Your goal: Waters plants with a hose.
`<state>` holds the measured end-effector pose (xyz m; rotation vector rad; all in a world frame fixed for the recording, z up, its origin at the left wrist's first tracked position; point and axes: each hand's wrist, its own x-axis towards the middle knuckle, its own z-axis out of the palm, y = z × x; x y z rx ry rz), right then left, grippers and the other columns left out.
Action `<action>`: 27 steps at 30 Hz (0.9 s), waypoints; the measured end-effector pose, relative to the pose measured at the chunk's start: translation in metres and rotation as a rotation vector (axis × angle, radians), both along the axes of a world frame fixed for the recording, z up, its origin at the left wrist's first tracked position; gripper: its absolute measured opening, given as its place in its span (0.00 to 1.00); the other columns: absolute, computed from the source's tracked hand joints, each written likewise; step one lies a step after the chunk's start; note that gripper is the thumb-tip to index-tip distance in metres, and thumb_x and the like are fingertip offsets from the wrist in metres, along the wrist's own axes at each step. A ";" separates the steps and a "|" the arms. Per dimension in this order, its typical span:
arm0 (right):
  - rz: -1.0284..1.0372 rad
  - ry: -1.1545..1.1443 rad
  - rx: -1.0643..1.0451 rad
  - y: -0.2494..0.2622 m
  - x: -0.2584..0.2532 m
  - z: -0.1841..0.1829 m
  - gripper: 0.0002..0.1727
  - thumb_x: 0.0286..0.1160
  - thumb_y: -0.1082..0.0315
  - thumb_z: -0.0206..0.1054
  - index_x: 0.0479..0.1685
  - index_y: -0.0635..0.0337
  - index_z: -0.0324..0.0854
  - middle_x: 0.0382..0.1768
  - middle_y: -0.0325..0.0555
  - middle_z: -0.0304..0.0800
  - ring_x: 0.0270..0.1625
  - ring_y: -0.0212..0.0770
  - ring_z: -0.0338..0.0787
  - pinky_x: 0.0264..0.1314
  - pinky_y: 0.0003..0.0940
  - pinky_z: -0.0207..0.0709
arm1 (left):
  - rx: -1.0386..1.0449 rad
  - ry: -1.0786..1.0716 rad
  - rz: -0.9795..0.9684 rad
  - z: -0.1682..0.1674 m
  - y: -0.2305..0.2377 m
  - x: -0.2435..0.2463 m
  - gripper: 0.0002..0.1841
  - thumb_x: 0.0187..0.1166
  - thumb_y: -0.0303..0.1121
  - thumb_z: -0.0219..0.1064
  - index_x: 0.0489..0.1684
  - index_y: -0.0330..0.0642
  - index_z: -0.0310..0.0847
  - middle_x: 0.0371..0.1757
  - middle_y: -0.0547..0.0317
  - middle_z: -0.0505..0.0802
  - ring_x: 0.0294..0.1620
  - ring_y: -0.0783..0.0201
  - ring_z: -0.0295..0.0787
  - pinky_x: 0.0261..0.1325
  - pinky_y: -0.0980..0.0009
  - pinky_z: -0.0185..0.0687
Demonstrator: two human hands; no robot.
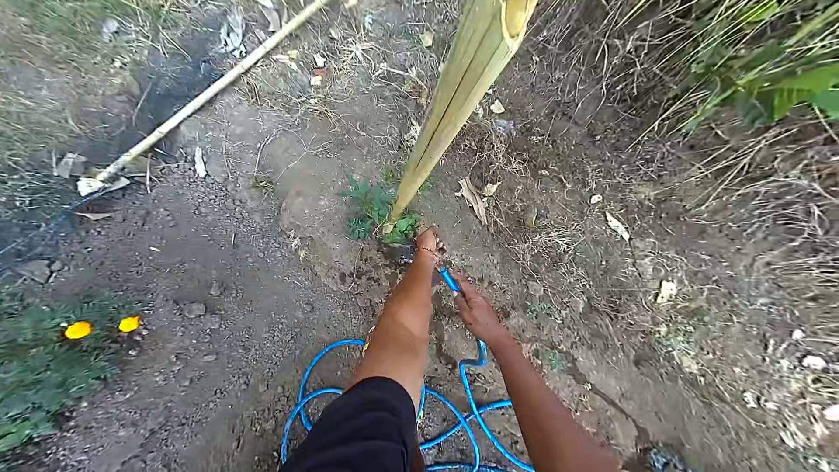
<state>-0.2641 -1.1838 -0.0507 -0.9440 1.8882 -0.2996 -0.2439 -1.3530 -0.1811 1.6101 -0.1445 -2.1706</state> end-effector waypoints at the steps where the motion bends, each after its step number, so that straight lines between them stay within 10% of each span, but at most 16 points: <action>1: -0.001 -0.001 0.018 -0.003 0.001 0.000 0.31 0.93 0.65 0.46 0.96 0.47 0.52 0.57 0.62 0.89 0.45 0.53 0.89 0.56 0.53 0.81 | 0.012 0.046 0.016 0.000 0.001 0.003 0.15 0.93 0.45 0.54 0.36 0.46 0.69 0.19 0.65 0.70 0.13 0.68 0.66 0.19 0.73 0.72; 6: -0.004 -0.005 0.063 -0.016 0.005 -0.005 0.32 0.94 0.65 0.45 0.97 0.46 0.49 0.58 0.62 0.88 0.46 0.54 0.88 0.57 0.53 0.80 | -0.067 0.142 0.023 -0.005 0.011 0.020 0.15 0.95 0.35 0.47 0.64 0.37 0.75 0.36 0.54 0.86 0.20 0.69 0.76 0.26 0.75 0.77; 12: 0.004 0.031 0.110 -0.031 0.016 -0.003 0.31 0.95 0.63 0.45 0.97 0.46 0.51 0.74 0.63 0.82 0.67 0.62 0.87 0.74 0.60 0.73 | -0.200 0.149 0.105 -0.024 0.012 0.032 0.20 0.80 0.14 0.57 0.69 0.33 0.76 0.58 0.45 0.88 0.47 0.61 0.84 0.50 0.68 0.81; 17: 0.017 0.013 0.063 -0.036 0.024 -0.005 0.30 0.95 0.64 0.46 0.96 0.47 0.52 0.78 0.59 0.79 0.68 0.60 0.87 0.75 0.58 0.73 | -0.041 -0.008 0.298 -0.018 0.008 0.039 0.07 0.87 0.34 0.63 0.50 0.39 0.80 0.24 0.64 0.78 0.13 0.75 0.64 0.15 0.82 0.63; 23: 0.026 0.038 0.099 -0.042 0.032 -0.007 0.30 0.95 0.64 0.46 0.96 0.48 0.52 0.63 0.64 0.88 0.53 0.58 0.90 0.64 0.56 0.78 | 0.109 -0.106 0.215 -0.028 -0.006 0.045 0.31 0.86 0.69 0.45 0.24 0.51 0.60 0.12 0.67 0.61 0.07 0.69 0.52 0.11 0.73 0.56; 27: 0.014 0.058 0.160 -0.053 0.029 -0.014 0.30 0.96 0.62 0.45 0.96 0.48 0.51 0.59 0.65 0.88 0.50 0.59 0.90 0.61 0.57 0.79 | -0.016 -0.002 0.016 -0.041 -0.010 0.049 0.33 0.90 0.66 0.34 0.29 0.48 0.67 0.18 0.61 0.74 0.15 0.64 0.68 0.20 0.68 0.69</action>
